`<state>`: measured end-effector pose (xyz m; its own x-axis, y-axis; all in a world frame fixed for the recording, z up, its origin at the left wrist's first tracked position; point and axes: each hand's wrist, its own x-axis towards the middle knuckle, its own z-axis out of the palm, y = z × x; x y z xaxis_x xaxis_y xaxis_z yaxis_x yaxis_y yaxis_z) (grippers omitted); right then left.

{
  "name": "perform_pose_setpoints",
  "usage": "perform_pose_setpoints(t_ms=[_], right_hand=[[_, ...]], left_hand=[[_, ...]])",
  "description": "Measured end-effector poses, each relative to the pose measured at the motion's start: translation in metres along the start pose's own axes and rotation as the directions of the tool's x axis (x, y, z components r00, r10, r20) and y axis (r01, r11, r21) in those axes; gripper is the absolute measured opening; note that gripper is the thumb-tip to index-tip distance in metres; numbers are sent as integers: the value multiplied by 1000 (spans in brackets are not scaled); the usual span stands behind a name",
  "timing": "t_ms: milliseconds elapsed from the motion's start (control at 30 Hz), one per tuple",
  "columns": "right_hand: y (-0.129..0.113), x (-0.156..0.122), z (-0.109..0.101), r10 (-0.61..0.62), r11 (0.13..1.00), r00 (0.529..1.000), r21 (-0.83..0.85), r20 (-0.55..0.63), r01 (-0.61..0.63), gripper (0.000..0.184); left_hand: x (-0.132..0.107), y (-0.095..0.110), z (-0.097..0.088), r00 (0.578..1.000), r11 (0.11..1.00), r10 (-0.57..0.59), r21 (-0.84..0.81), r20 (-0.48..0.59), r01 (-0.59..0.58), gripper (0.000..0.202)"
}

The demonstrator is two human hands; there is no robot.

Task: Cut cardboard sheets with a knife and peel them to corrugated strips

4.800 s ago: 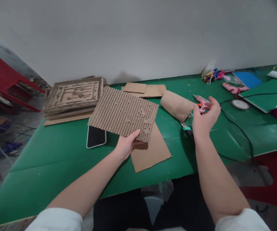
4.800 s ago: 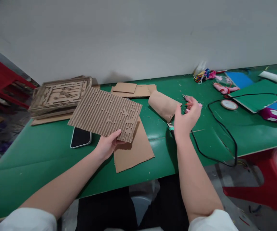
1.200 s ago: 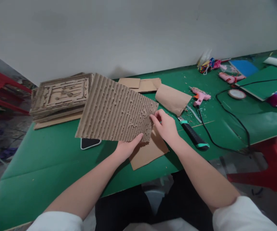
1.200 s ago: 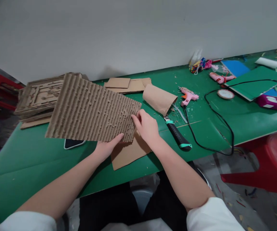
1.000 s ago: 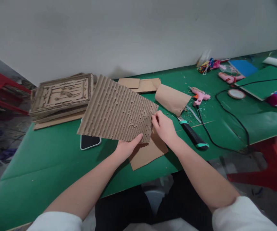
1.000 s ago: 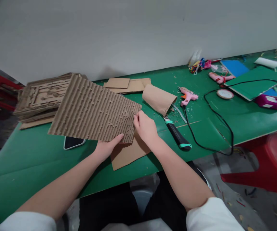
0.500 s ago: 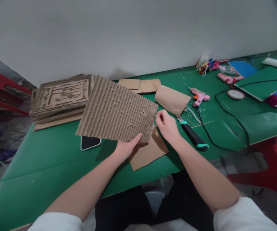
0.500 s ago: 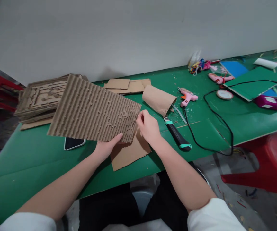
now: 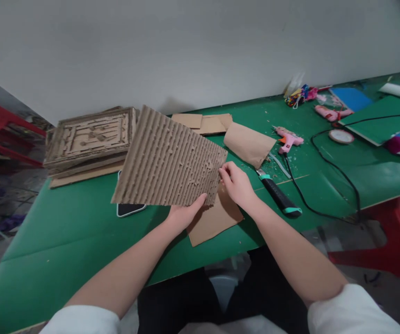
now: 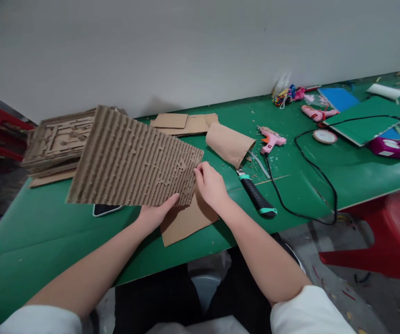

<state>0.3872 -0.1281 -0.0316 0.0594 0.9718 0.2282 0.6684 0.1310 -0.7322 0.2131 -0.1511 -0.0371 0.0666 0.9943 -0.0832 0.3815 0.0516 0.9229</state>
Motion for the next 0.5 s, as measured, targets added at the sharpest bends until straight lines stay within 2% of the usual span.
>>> perform_pose_setpoints(t_ms=[100,167,233,300,333,400,500], right_hand=[[4,4,-4,-24,993,999,-115,-47,19,15],[9,7,-9,-29,977,993,-211,-118,4,13],[16,12,-17,-25,957,976,-287,-218,-40,13],[24,15,-26,-21,940,952,-332,-304,-85,16],[28,16,-30,-25,933,950,-348,-312,-89,18],[36,17,-36,-51,918,967,-392,-251,-54,20],[37,13,-36,-104,890,985,-454,-136,31,25]], left_hand=[[1,-1,-1,1000,999,-7,-34,13,8,59],[2,-3,-2,1000,997,10,-80,22,-9,62],[4,-5,-4,999,985,28,-170,28,-23,64],[7,-6,-6,997,952,11,-306,71,11,65],[8,-5,-7,994,928,-6,-370,107,45,64],[9,-3,-8,984,883,-40,-455,172,115,63],[11,0,-8,981,845,-55,-515,187,145,61]])
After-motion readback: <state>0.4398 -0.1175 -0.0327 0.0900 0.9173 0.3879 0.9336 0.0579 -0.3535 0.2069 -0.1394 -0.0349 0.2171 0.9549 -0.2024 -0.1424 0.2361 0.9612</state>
